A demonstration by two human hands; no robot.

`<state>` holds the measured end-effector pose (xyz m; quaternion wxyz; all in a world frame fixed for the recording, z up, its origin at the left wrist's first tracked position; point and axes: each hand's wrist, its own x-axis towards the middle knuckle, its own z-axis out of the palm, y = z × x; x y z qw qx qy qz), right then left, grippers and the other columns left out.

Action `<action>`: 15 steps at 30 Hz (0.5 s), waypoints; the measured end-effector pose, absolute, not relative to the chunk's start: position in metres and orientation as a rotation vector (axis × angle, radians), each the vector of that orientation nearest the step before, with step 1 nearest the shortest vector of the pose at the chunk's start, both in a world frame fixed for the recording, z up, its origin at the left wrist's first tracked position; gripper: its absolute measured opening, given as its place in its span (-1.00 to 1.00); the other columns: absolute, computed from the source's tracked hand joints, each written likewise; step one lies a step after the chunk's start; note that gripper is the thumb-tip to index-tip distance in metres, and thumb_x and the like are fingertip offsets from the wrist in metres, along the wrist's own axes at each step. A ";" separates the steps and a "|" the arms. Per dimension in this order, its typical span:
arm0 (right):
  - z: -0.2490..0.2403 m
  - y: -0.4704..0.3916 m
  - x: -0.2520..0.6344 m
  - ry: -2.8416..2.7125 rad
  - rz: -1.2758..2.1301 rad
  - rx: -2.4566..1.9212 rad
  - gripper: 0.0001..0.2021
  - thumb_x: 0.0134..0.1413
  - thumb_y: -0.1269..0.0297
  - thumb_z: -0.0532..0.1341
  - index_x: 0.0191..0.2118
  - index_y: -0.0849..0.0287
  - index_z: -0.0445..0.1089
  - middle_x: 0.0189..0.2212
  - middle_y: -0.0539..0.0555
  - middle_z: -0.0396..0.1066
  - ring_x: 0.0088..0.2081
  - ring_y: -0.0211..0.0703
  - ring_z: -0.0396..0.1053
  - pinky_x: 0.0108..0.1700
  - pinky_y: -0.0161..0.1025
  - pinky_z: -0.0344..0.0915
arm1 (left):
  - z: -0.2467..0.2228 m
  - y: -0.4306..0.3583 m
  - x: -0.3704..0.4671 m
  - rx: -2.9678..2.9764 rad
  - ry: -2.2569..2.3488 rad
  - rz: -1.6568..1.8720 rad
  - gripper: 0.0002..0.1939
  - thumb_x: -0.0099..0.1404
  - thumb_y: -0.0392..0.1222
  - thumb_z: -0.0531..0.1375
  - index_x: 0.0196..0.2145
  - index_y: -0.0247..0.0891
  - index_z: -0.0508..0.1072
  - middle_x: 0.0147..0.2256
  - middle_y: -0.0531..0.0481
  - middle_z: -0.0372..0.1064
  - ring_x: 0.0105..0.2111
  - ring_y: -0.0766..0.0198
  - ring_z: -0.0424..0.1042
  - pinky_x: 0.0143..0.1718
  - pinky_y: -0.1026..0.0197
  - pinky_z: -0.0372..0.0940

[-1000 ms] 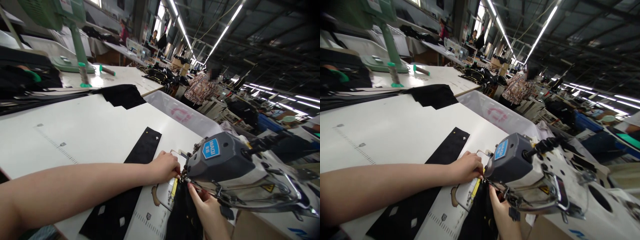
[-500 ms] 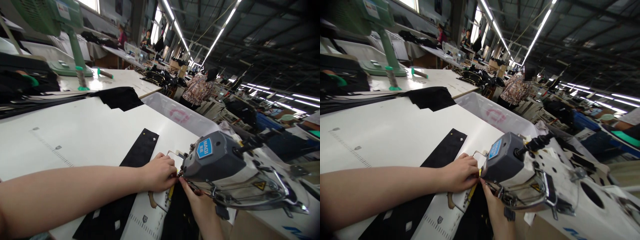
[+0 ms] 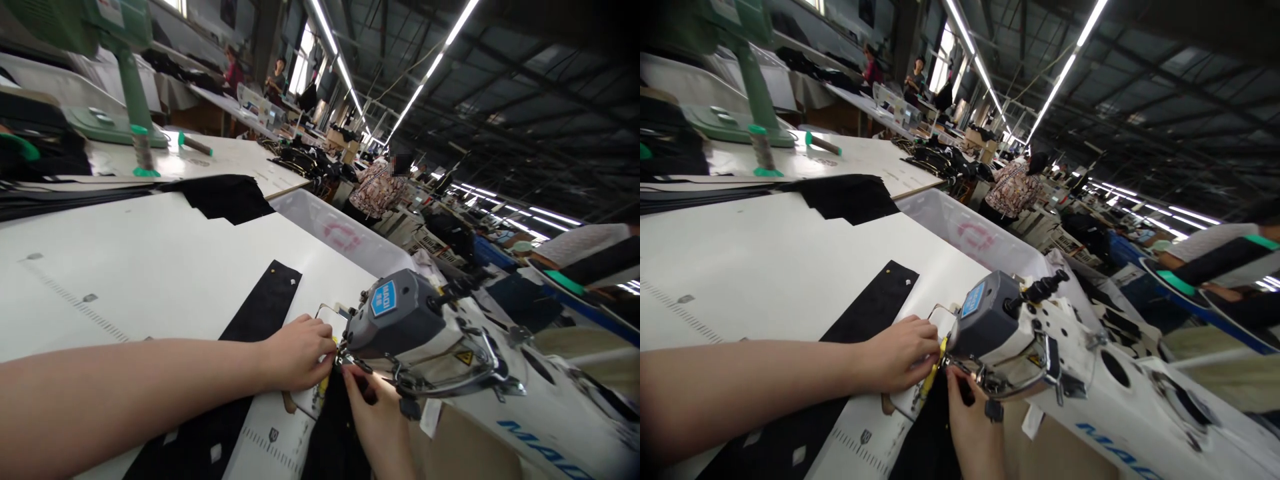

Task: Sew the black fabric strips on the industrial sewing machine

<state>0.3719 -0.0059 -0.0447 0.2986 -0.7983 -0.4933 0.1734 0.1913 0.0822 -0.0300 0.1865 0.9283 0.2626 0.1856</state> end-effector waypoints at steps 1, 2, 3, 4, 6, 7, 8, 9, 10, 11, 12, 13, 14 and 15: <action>-0.043 -0.006 0.371 -1.274 0.492 -2.130 -0.43 -0.15 -0.31 0.11 -0.34 0.06 0.60 -0.44 0.16 0.50 -0.32 0.13 0.45 -0.13 0.01 0.39 | -0.030 0.083 0.192 2.593 0.759 0.530 -0.85 0.38 -0.28 0.13 -0.30 -0.25 0.50 -0.28 -0.03 0.43 -0.23 0.14 0.42 -0.15 0.10 0.25; -0.043 -0.007 0.372 -1.249 0.501 -2.143 -0.43 -0.16 -0.32 0.12 -0.35 0.07 0.60 -0.42 0.18 0.51 -0.30 0.16 0.47 -0.12 0.03 0.39 | -0.031 0.083 0.193 2.576 0.777 0.542 -0.84 0.38 -0.28 0.11 -0.28 -0.25 0.50 -0.27 -0.04 0.43 -0.23 0.14 0.43 -0.15 0.10 0.26; -0.043 -0.007 0.374 -1.236 0.500 -2.153 -0.42 -0.15 -0.33 0.13 -0.36 0.09 0.59 -0.42 0.20 0.52 -0.31 0.18 0.47 -0.13 0.05 0.39 | -0.032 0.085 0.194 2.562 0.795 0.554 -0.84 0.39 -0.29 0.10 -0.27 -0.26 0.50 -0.27 -0.05 0.43 -0.23 0.13 0.43 -0.16 0.10 0.27; -0.043 -0.006 0.376 -1.227 0.492 -2.160 -0.43 -0.14 -0.33 0.14 -0.39 0.10 0.58 -0.44 0.21 0.52 -0.33 0.19 0.48 -0.15 0.06 0.39 | -0.034 0.086 0.194 2.547 0.811 0.564 -0.83 0.39 -0.29 0.09 -0.25 -0.27 0.50 -0.26 -0.06 0.43 -0.23 0.13 0.44 -0.16 0.10 0.28; -0.043 -0.005 0.380 -1.214 0.505 -2.152 -0.45 -0.16 -0.34 0.18 -0.46 0.11 0.56 -0.48 0.22 0.53 -0.35 0.21 0.49 -0.17 0.05 0.40 | -0.036 0.089 0.195 2.523 0.834 0.577 -0.82 0.40 -0.30 0.08 -0.24 -0.28 0.50 -0.26 -0.07 0.44 -0.24 0.12 0.45 -0.17 0.10 0.29; -0.043 -0.004 0.380 -1.211 0.521 -2.136 -0.45 -0.16 -0.34 0.20 -0.46 0.10 0.55 -0.47 0.21 0.54 -0.33 0.21 0.51 -0.15 0.04 0.40 | -0.037 0.090 0.195 2.513 0.840 0.583 -0.82 0.39 -0.30 0.08 -0.24 -0.27 0.50 -0.27 -0.07 0.44 -0.25 0.11 0.45 -0.18 0.09 0.30; -0.043 -0.003 0.380 -1.206 0.541 -2.119 -0.46 -0.17 -0.33 0.21 -0.43 0.11 0.56 -0.44 0.21 0.56 -0.28 0.22 0.52 -0.11 0.04 0.40 | -0.038 0.091 0.196 2.505 0.844 0.589 -0.82 0.39 -0.30 0.08 -0.25 -0.27 0.50 -0.27 -0.07 0.44 -0.25 0.11 0.46 -0.18 0.09 0.30; -0.042 -0.002 0.378 -1.201 0.567 -2.100 -0.46 -0.17 -0.31 0.22 -0.39 0.12 0.57 -0.39 0.20 0.57 -0.22 0.22 0.52 -0.05 0.03 0.39 | -0.039 0.091 0.196 2.498 0.845 0.593 -0.82 0.39 -0.29 0.08 -0.26 -0.27 0.50 -0.28 -0.07 0.45 -0.26 0.10 0.46 -0.19 0.09 0.30; -0.041 -0.001 0.376 -1.199 0.594 -2.079 -0.45 -0.18 -0.30 0.23 -0.35 0.13 0.57 -0.33 0.19 0.58 -0.15 0.22 0.52 0.01 0.02 0.38 | -0.040 0.092 0.196 2.492 0.844 0.598 -0.81 0.38 -0.29 0.08 -0.27 -0.26 0.50 -0.28 -0.07 0.44 -0.27 0.10 0.46 -0.20 0.10 0.30; -0.040 0.000 0.374 -1.196 0.622 -2.062 -0.43 -0.19 -0.29 0.22 -0.31 0.15 0.58 -0.27 0.19 0.59 -0.09 0.21 0.51 0.06 0.01 0.36 | -0.041 0.092 0.196 2.487 0.843 0.602 -0.81 0.38 -0.29 0.08 -0.29 -0.26 0.50 -0.29 -0.07 0.44 -0.28 0.10 0.46 -0.20 0.10 0.30; -0.038 0.002 0.371 -1.191 0.644 -2.055 -0.42 -0.19 -0.29 0.22 -0.29 0.15 0.58 -0.23 0.19 0.58 -0.05 0.21 0.50 0.09 0.01 0.34 | -0.042 0.093 0.197 2.482 0.841 0.605 -0.81 0.38 -0.29 0.08 -0.30 -0.26 0.50 -0.30 -0.07 0.44 -0.28 0.10 0.46 -0.20 0.11 0.30; -0.037 0.004 0.369 -1.187 0.662 -2.057 -0.42 -0.19 -0.29 0.22 -0.29 0.16 0.58 -0.22 0.20 0.58 -0.04 0.22 0.49 0.11 0.02 0.33 | -0.044 0.094 0.197 2.477 0.841 0.607 -0.81 0.38 -0.28 0.08 -0.31 -0.26 0.49 -0.30 -0.07 0.44 -0.28 0.10 0.46 -0.21 0.11 0.30; -0.035 0.005 0.367 -1.187 0.673 -2.064 -0.43 -0.19 -0.29 0.24 -0.31 0.16 0.58 -0.22 0.21 0.58 -0.03 0.23 0.49 0.12 0.02 0.33 | -0.045 0.095 0.197 2.471 0.841 0.608 -0.81 0.38 -0.27 0.08 -0.31 -0.26 0.49 -0.31 -0.07 0.43 -0.28 0.10 0.46 -0.20 0.11 0.30; -0.034 0.006 0.365 -1.187 0.672 -2.077 -0.45 -0.17 -0.28 0.25 -0.33 0.15 0.59 -0.22 0.21 0.58 -0.02 0.24 0.48 0.12 0.03 0.33 | -0.047 0.096 0.197 2.464 0.841 0.610 -0.81 0.38 -0.27 0.09 -0.32 -0.26 0.49 -0.31 -0.07 0.43 -0.27 0.09 0.46 -0.20 0.12 0.30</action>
